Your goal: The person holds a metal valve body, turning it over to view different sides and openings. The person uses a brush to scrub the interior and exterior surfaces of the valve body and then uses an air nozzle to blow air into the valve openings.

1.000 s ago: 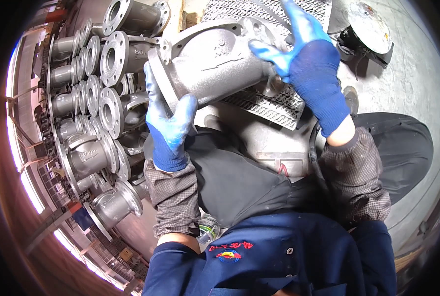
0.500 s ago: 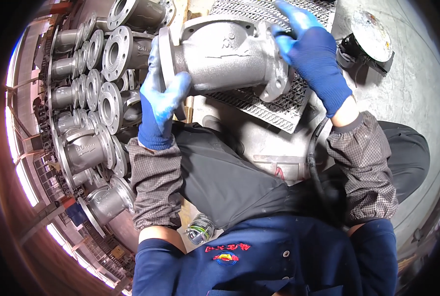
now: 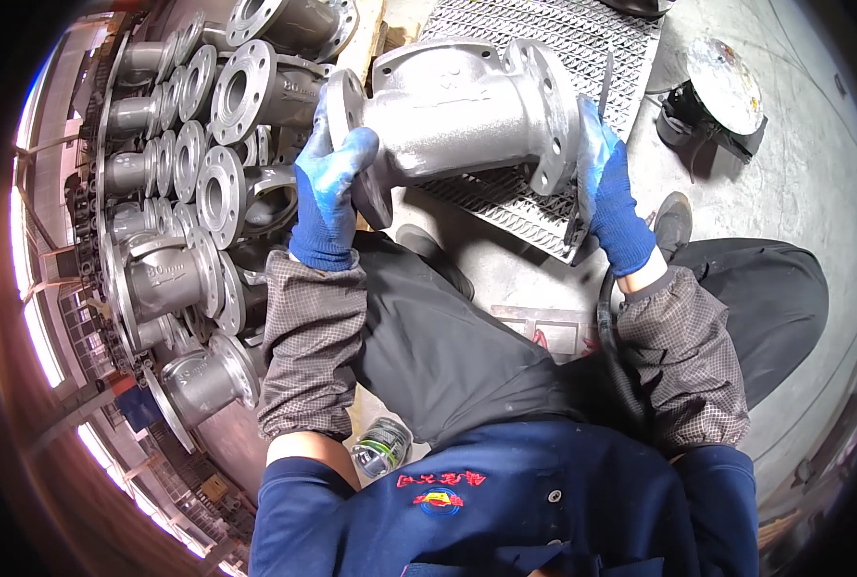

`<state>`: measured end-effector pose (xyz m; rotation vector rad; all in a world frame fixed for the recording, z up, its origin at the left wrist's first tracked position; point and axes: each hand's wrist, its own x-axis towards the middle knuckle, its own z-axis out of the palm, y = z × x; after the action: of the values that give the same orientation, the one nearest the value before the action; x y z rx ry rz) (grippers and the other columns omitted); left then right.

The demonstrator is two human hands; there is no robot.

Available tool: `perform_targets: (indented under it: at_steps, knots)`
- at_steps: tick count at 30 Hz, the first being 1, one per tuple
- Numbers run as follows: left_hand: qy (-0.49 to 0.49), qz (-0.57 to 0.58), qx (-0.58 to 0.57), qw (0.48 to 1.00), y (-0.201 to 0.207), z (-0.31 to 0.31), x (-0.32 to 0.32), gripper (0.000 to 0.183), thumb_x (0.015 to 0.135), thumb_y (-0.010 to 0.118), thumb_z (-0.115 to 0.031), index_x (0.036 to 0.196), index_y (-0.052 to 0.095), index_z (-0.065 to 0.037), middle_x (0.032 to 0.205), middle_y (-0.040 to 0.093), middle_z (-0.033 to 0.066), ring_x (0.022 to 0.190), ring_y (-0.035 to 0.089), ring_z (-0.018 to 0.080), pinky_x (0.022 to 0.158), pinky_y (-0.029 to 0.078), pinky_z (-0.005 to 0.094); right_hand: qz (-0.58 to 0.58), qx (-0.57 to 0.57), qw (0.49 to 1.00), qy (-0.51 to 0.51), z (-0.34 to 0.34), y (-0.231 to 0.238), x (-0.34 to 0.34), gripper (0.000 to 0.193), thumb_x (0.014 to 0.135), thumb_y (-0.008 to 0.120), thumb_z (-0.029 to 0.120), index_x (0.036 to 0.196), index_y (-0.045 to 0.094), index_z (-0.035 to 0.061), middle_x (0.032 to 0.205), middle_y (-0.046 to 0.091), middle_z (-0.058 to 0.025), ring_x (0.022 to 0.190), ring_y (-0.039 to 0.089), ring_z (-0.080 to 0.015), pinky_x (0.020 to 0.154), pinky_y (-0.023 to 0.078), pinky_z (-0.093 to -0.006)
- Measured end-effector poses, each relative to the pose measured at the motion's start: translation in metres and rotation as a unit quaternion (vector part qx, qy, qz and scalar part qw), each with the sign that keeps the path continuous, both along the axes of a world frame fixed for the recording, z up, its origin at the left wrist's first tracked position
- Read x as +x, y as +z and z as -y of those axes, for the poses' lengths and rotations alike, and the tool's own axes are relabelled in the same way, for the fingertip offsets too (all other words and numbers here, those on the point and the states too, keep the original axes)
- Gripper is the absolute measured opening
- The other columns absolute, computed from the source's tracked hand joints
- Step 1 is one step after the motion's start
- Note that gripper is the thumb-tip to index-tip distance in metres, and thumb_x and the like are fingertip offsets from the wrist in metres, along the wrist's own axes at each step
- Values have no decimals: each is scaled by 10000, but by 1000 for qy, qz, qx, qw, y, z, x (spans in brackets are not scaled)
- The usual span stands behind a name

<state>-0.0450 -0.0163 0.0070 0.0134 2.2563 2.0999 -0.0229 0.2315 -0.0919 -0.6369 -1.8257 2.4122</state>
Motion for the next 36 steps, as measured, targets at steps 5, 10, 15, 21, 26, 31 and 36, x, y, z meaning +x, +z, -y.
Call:
perform_targets:
  at_steps: [5, 10, 15, 21, 26, 31, 36]
  knots:
    - [-139, -339, -306, 879, 10, 14, 11, 385, 841, 607, -25, 1215, 595, -113, 1346, 461, 243, 1185, 522, 329, 963, 430, 353, 61, -202, 977, 16, 7, -3, 26, 514, 981, 416, 419, 1203, 525, -31, 987, 622, -105, 866, 598, -178, 809, 509, -316]
    - [-153, -366, -289, 871, 23, -7, 19, 422, 804, 629, -1, 1220, 568, -24, 1329, 470, 265, 1198, 521, 332, 985, 423, 365, 105, -291, 950, 40, 12, -16, 47, 485, 1012, 325, 360, 1327, 414, 3, 1193, 561, -130, 1009, 589, -218, 884, 508, -357]
    - [-152, -168, -304, 925, 35, -27, 29, 604, 855, 609, -113, 1384, 356, 30, 1406, 405, 205, 1286, 412, 242, 1050, 326, 321, 111, -303, 945, 45, -1, -31, 46, 466, 1011, 321, 340, 1300, 433, -7, 1166, 578, -125, 984, 603, -215, 867, 518, -358]
    - [-159, -178, -320, 917, 35, -14, 24, 658, 845, 612, -104, 1419, 314, 18, 1441, 373, 174, 1320, 364, 221, 1077, 280, 312, 125, -230, 964, 55, -1, -12, 37, 482, 989, 370, 388, 1219, 503, -14, 1015, 614, -105, 873, 618, -175, 767, 528, -318]
    - [-104, -74, -126, 984, 28, -11, 31, 686, 830, 605, -49, 1422, 276, 55, 1471, 322, 146, 1334, 332, 206, 1095, 247, 317, 195, 47, 975, 91, -16, -11, 15, 527, 918, 501, 458, 1072, 610, -34, 879, 652, -102, 756, 611, -181, 660, 491, -311]
    - [-107, -86, -137, 981, 27, -11, 29, 709, 823, 619, -62, 1418, 259, 78, 1447, 346, 167, 1320, 344, 208, 1086, 260, 315, -5, 366, 927, 78, -19, 24, -22, 655, 774, 709, 469, 1204, 562, -3, 1004, 654, -188, 746, 643, -173, 690, 513, -308]
    - [-81, -35, -110, 990, 29, -14, 31, 729, 818, 626, -81, 1420, 249, 83, 1433, 361, 161, 1298, 365, 200, 1076, 270, 308, 29, 645, 726, 239, 11, 66, -45, 811, 703, 734, 537, 1337, 461, 112, 1178, 584, -170, 1020, 614, -287, 863, 499, -396]
